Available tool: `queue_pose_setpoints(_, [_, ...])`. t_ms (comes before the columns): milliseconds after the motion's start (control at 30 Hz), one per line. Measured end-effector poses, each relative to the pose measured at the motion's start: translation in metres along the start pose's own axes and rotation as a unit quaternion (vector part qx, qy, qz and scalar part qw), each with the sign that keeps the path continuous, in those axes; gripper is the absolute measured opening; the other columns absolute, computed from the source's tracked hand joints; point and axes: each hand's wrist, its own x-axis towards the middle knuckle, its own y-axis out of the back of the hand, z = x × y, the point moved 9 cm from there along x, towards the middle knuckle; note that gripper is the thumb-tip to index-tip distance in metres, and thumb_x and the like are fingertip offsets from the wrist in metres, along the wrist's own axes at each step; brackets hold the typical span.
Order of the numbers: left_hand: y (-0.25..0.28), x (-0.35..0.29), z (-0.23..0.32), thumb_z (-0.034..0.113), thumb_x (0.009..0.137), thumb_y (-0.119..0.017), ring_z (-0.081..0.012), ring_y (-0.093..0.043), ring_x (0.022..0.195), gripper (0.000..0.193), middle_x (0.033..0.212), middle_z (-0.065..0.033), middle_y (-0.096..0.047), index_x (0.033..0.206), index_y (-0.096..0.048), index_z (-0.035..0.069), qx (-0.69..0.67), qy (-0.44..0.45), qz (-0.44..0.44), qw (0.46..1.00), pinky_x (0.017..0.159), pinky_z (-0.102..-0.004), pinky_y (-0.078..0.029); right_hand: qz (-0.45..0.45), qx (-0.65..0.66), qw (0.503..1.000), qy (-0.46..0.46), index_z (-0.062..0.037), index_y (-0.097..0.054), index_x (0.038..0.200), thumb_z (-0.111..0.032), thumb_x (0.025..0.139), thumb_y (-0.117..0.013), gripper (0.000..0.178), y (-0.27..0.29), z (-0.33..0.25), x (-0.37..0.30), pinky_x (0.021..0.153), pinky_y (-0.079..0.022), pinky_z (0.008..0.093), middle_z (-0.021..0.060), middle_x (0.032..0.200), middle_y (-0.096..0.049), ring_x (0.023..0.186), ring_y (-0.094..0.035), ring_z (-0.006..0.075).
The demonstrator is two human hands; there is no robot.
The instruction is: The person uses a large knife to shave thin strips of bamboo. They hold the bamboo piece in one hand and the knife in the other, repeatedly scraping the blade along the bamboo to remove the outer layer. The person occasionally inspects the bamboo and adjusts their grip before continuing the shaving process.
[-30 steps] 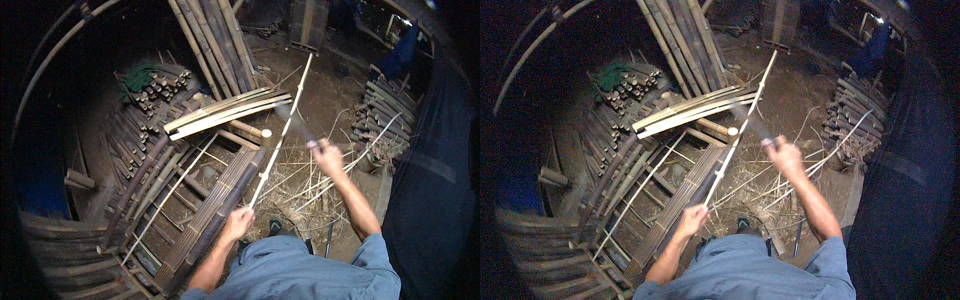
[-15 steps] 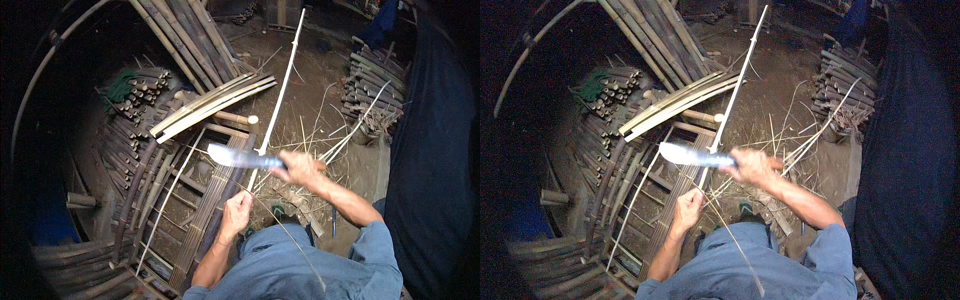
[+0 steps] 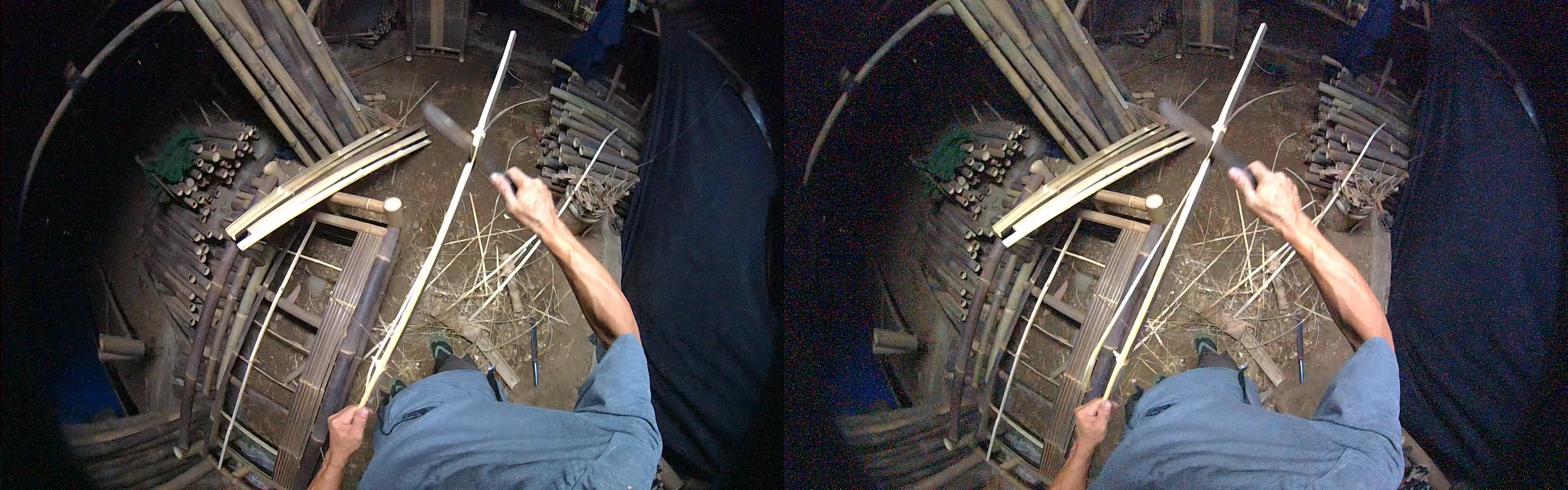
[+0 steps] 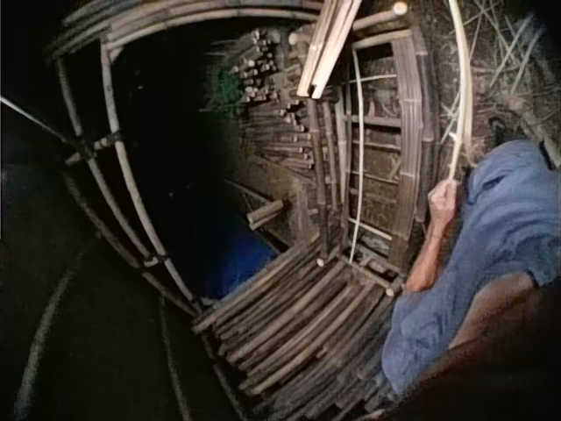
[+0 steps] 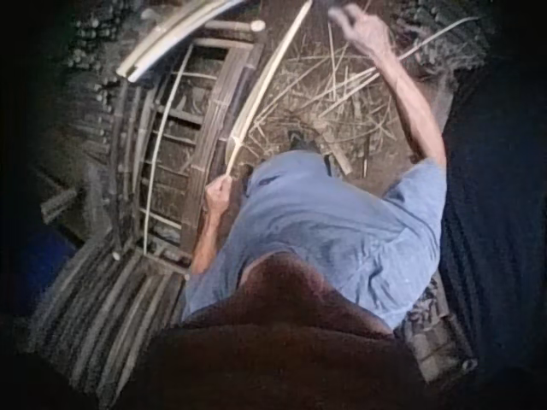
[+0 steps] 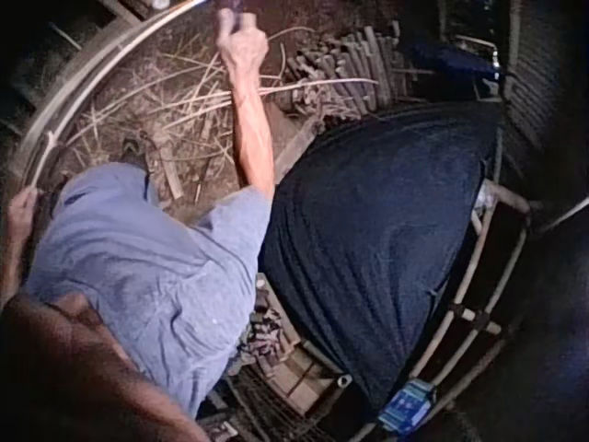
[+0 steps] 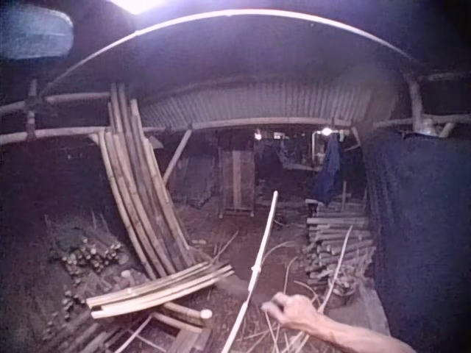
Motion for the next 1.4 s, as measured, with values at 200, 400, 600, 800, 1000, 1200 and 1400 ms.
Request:
queue_pose_setpoints(200, [0.019, -0.002, 0.013, 0.016, 0.090, -0.062, -0.0309, -0.060, 0.060, 0.020, 0.068, -0.0161, -0.060, 0.083, -0.066, -0.002, 0.048, -0.063, 0.014, 0.997, 0.056, -0.0373, -0.047, 0.103, -0.070, 0.991, 0.038, -0.0063, -0.057, 0.084, -0.057, 0.090, -0.054, 0.051, 0.034, 0.004, 0.016, 0.051, -0.050, 0.0477, 0.0197, 0.057, -0.059, 0.057, -0.064, 0.0375])
queue_pose_setpoints(400, [0.023, -0.007, 0.009, 0.015, 0.090, -0.062, -0.0322, -0.065, 0.067, 0.020, 0.074, -0.0180, -0.065, 0.081, -0.066, -0.002, 0.048, -0.049, 0.011, 0.998, 0.060, -0.0368, -0.050, 0.054, -0.086, 0.973, 0.207, -0.0083, -0.059, 0.091, -0.060, 0.087, -0.057, 0.052, 0.011, -0.022, 0.007, 0.058, -0.052, 0.0497, 0.0205, 0.069, -0.065, 0.065, -0.065, 0.0414])
queue_pose_setpoints(600, [0.019, -0.066, -0.085, 0.019, 0.089, -0.058, -0.0290, -0.062, 0.061, 0.023, 0.067, -0.0167, -0.061, 0.079, -0.067, 0.000, 0.146, 0.012, -0.064, 0.987, 0.059, -0.0371, -0.048, 0.082, -0.188, 0.978, -0.033, -0.0063, -0.063, 0.096, -0.067, 0.090, -0.044, 0.064, 0.103, 0.098, 0.078, 0.072, -0.050, 0.0531, 0.0290, 0.081, -0.065, 0.085, -0.064, 0.0464])
queue_pose_setpoints(800, [0.024, -0.131, -0.139, 0.022, 0.095, -0.053, -0.0339, -0.060, 0.069, 0.028, 0.078, -0.0188, -0.063, 0.096, -0.067, -0.003, 0.218, -0.038, 0.000, 0.975, 0.065, -0.0417, -0.048, 0.075, -0.183, 0.976, -0.092, -0.0015, -0.067, 0.105, -0.073, 0.087, -0.040, 0.079, 0.127, 0.155, 0.132, 0.087, -0.048, 0.0504, 0.0315, 0.100, -0.065, 0.103, -0.062, 0.0427])
queue_pose_setpoints(1000, [0.024, -0.092, -0.111, 0.036, 0.098, -0.049, -0.0315, -0.060, 0.070, 0.040, 0.076, -0.0188, -0.059, 0.083, -0.061, 0.000, 0.137, 0.168, -0.009, 0.976, 0.063, -0.0434, -0.047, 0.097, -0.089, 0.959, -0.250, 0.0058, -0.070, 0.097, -0.067, 0.076, -0.060, 0.077, 0.183, 0.225, 0.148, 0.083, -0.051, 0.0423, 0.0271, 0.100, -0.068, 0.099, -0.067, 0.0346])
queue_pose_setpoints(1200, [-0.062, 0.048, -0.048, 0.028, 0.084, -0.070, -0.0302, -0.068, 0.069, 0.030, 0.073, -0.0176, -0.066, 0.094, -0.066, 0.000, 0.020, 0.095, -0.018, 0.995, 0.063, -0.0389, -0.052, -0.164, 0.576, 0.747, -0.289, -0.0022, -0.065, 0.094, -0.023, 0.085, -0.068, 0.023, -0.062, 0.122, 0.005, 0.049, -0.054, 0.0282, 0.0156, 0.083, -0.071, 0.053, -0.060, 0.0121])
queue_pose_setpoints(1400, [-0.134, 0.140, -0.061, 0.037, 0.088, -0.065, -0.0343, -0.067, 0.092, 0.045, 0.097, -0.0238, -0.068, 0.113, -0.065, 0.000, 0.056, 0.065, -0.163, 0.983, 0.079, -0.0392, -0.051, -0.256, 0.633, 0.708, -0.180, -0.0026, -0.058, 0.107, -0.036, 0.083, -0.075, 0.044, -0.126, -0.012, -0.090, 0.044, -0.048, 0.0218, 0.0123, 0.093, -0.070, 0.052, -0.055, 0.0058])
